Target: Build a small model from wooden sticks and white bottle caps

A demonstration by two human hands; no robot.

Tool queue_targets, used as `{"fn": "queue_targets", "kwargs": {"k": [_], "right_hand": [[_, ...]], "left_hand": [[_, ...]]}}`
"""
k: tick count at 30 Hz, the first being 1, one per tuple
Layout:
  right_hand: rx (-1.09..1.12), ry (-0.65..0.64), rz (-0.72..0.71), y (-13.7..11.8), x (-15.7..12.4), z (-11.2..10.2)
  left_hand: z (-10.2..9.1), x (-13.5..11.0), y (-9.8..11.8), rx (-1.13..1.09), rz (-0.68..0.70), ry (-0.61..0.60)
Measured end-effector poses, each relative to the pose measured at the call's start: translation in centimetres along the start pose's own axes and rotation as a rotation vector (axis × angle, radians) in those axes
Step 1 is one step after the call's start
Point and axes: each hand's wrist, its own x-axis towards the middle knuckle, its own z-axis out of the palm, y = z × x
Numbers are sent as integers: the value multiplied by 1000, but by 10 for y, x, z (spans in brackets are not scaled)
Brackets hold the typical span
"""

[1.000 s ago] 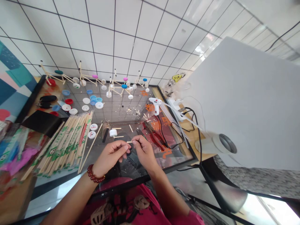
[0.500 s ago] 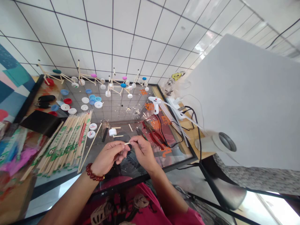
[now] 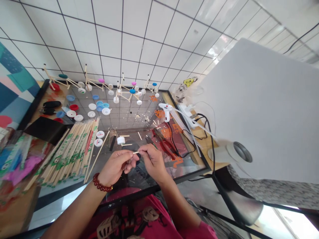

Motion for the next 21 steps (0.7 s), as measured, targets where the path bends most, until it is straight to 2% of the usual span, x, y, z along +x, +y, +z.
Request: {"fn": "queue_targets", "kwargs": {"k": [8,14,16,19,21], "right_hand": [[19,10,-14,-2,-6,17],[88,1,101,-1,-11,30],[99,22,136,1,-11,29],[87,59,154,3,-11,27],[77,64,150,3,-12,26]], "left_hand": [[-5,0,0,51,87,38],[-1,0,-3,-7,109,90],[1,1,-4,13,127,138],[4,2,-6,-17,219,274],[5,2,-8,-34,277,310]]}}
